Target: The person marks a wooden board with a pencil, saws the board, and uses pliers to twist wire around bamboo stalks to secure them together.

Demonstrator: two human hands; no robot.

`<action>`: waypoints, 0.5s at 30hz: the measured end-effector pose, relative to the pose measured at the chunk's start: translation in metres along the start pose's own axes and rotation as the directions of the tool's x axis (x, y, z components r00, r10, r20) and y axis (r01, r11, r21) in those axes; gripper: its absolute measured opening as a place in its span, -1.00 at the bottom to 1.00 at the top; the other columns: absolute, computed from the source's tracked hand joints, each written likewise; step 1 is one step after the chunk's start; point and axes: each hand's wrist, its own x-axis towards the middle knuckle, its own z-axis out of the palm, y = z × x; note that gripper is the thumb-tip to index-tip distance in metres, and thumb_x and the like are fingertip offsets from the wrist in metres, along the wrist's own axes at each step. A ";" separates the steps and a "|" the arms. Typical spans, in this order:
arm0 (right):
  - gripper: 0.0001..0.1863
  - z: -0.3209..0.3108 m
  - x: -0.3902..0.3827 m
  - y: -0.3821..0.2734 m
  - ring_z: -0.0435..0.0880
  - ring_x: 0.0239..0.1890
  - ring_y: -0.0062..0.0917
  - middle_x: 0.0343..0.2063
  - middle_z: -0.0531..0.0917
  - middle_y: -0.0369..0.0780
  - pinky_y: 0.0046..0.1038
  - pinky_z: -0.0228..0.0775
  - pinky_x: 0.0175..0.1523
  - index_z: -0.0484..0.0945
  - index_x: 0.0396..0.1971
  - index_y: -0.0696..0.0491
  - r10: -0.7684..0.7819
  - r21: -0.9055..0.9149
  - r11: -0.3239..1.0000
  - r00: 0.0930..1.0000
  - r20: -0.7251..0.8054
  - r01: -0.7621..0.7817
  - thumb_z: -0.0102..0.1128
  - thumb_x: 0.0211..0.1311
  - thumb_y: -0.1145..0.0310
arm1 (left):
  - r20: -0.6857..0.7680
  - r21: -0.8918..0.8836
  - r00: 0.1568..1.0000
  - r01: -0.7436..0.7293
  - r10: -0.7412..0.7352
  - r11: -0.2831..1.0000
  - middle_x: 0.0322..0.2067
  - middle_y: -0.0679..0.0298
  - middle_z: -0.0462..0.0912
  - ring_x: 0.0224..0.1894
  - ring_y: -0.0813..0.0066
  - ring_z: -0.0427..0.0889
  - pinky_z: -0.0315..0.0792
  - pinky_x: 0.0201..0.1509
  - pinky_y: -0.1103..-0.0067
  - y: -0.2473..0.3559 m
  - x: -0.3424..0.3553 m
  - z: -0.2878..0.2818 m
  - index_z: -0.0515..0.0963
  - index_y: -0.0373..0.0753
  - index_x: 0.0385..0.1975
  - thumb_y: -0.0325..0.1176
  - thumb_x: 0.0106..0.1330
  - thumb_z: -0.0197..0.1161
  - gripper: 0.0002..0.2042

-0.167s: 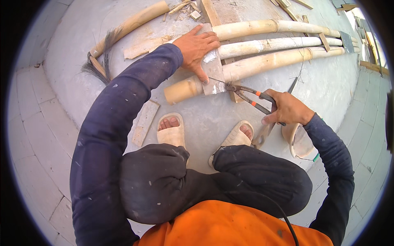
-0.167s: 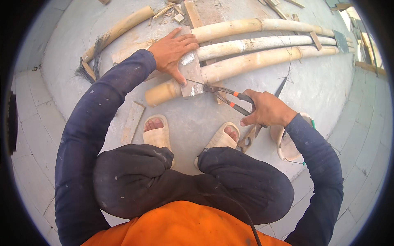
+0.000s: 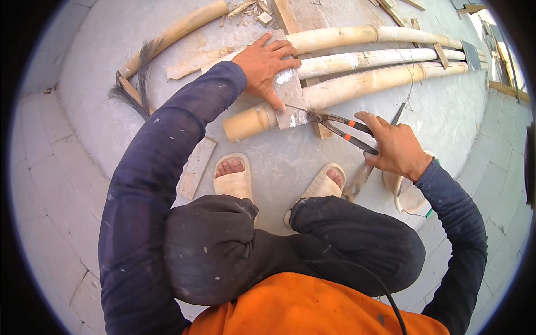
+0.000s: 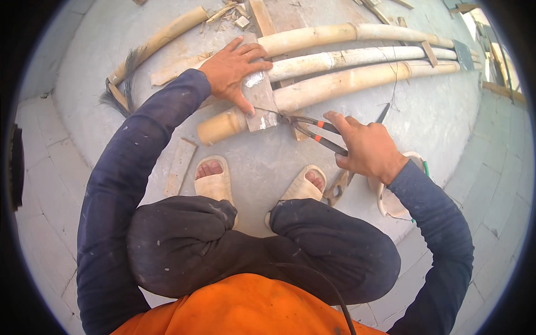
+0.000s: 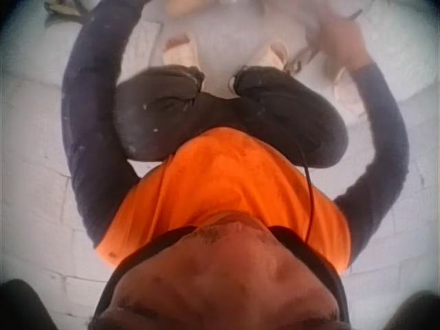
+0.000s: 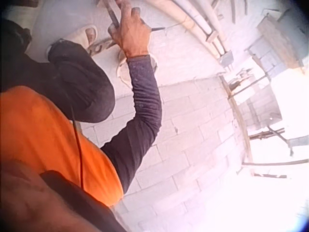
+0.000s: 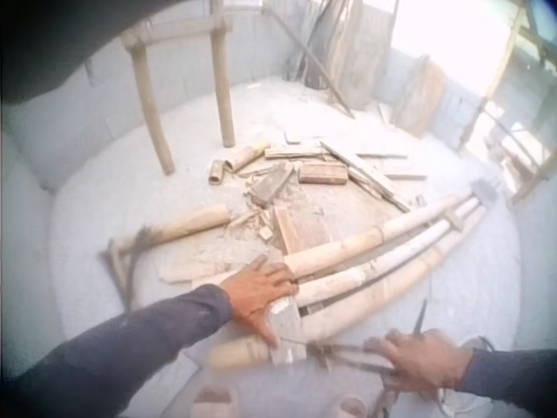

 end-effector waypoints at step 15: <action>-0.32 0.004 0.031 0.067 0.72 -0.61 -0.31 -0.38 0.79 0.08 -0.33 0.61 -0.46 0.53 0.27 0.31 0.001 0.698 0.051 0.699 0.715 -0.714 -0.14 0.71 -0.07 | -0.110 -0.135 0.994 0.012 -0.027 0.991 0.52 0.10 0.35 0.73 0.11 0.09 -0.34 0.82 -0.09 -0.007 -0.007 0.021 0.47 -0.06 0.47 0.51 -0.22 0.63 0.19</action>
